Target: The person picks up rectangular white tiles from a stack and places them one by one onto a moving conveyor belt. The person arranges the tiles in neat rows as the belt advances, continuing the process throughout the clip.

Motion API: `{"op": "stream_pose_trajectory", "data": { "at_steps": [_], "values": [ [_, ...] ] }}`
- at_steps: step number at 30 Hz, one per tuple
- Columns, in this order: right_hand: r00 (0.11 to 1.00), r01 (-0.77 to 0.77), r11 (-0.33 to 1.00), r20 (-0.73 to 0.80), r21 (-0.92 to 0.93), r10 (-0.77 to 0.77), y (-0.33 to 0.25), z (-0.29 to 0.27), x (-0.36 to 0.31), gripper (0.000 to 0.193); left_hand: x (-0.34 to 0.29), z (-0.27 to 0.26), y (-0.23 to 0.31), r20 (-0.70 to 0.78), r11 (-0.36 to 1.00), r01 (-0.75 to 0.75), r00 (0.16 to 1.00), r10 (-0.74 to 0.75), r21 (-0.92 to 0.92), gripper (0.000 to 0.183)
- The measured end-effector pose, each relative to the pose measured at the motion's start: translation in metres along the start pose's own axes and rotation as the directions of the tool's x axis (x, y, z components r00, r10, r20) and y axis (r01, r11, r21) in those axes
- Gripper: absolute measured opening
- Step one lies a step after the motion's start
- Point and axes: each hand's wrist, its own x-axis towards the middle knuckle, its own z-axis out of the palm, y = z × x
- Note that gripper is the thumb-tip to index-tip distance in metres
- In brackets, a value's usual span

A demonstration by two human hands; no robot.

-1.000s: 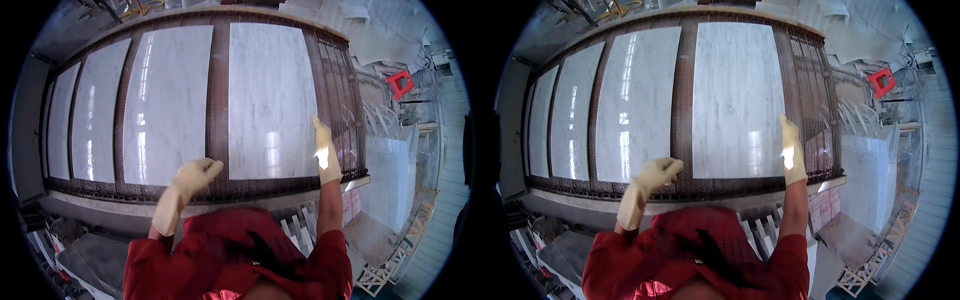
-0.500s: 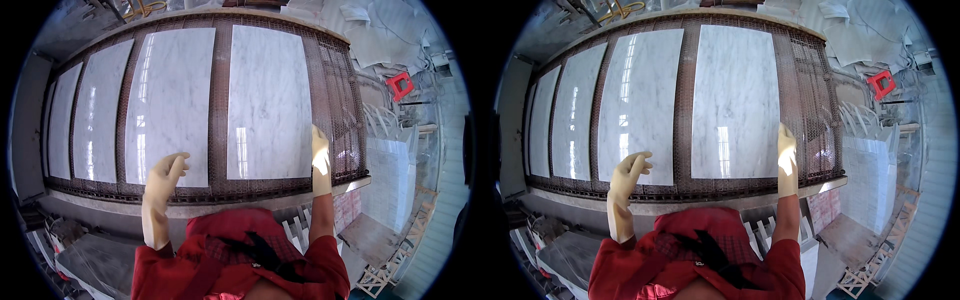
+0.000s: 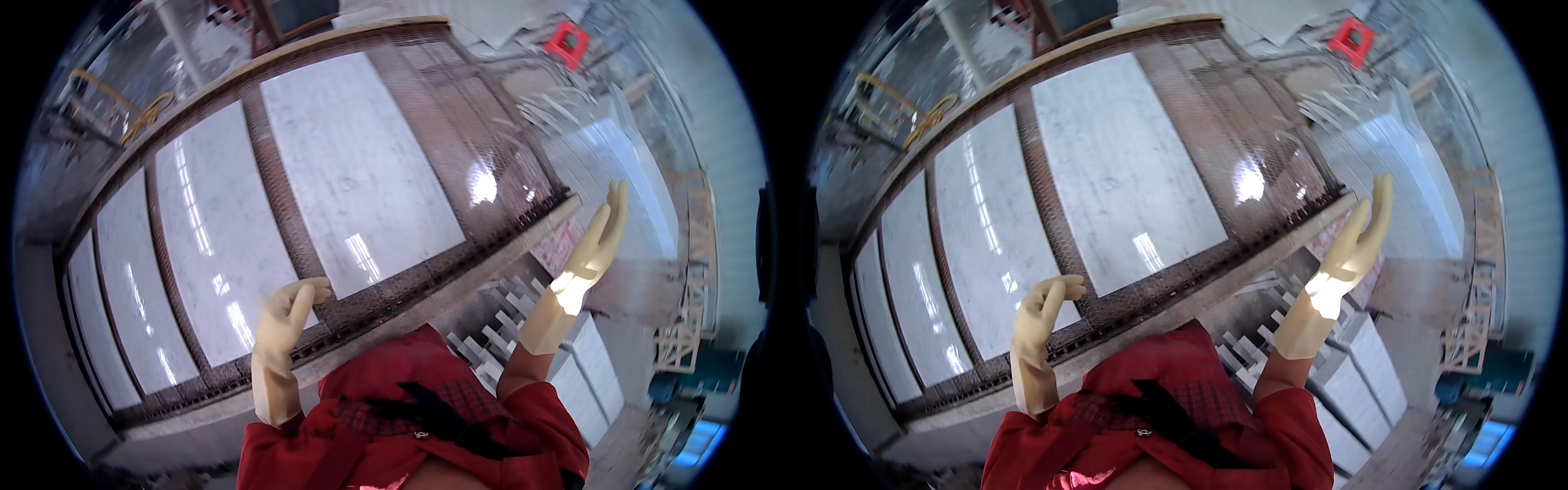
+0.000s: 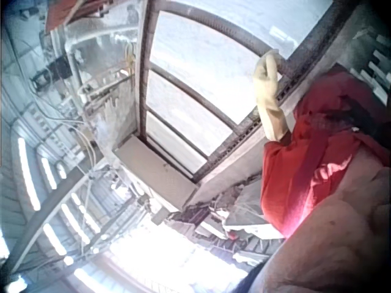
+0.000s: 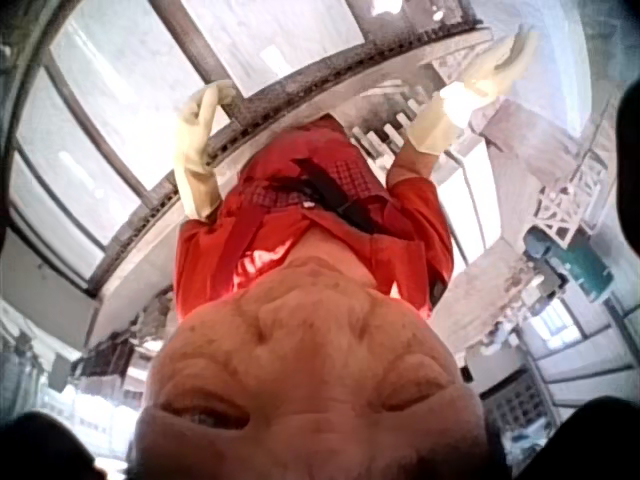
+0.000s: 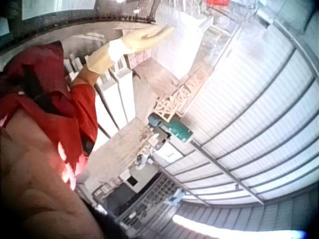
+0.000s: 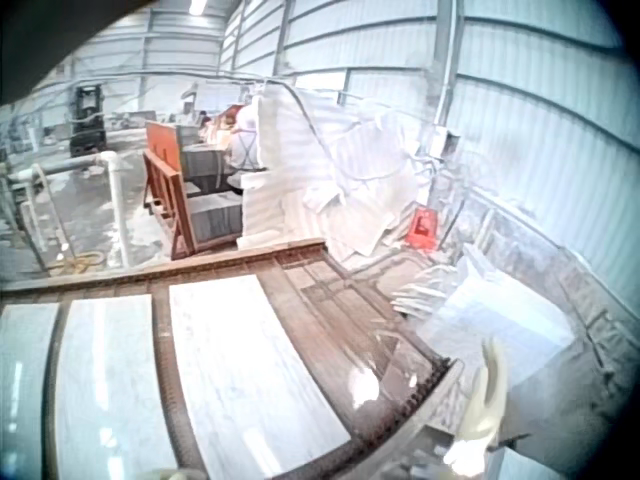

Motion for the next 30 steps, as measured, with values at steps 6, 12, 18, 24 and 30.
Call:
{"op": "stream_pose_trajectory", "data": {
  "at_steps": [6,12,18,24,30],
  "values": [
    [0.934,-0.354,0.934,0.059,0.055,0.351,0.048,-0.09,-0.106,0.059,-0.011,0.061,0.032,0.455,0.969,-0.161,0.889,0.059,0.189,0.031],
    [0.825,-0.516,0.827,0.128,-0.226,0.55,0.04,-0.133,-0.228,0.055,-0.048,0.126,0.011,0.725,0.992,-0.069,0.688,-0.032,0.109,0.04],
    [0.657,-0.739,0.604,-0.124,-0.298,0.744,0.019,-0.275,-0.343,0.057,-0.104,0.229,-0.024,0.898,0.938,-0.105,0.341,-0.277,0.33,0.042],
    [0.148,-0.989,0.131,-0.503,-0.069,0.852,-0.028,-0.427,-0.494,0.053,-0.197,0.343,-0.065,0.889,0.876,-0.177,-0.018,-0.458,0.448,0.046],
    [-0.257,-0.939,0.001,-0.707,0.343,0.659,-0.065,-0.525,-0.635,0.053,-0.297,0.456,-0.188,0.794,0.805,-0.016,-0.152,-0.588,0.593,0.067]
  ]
}}
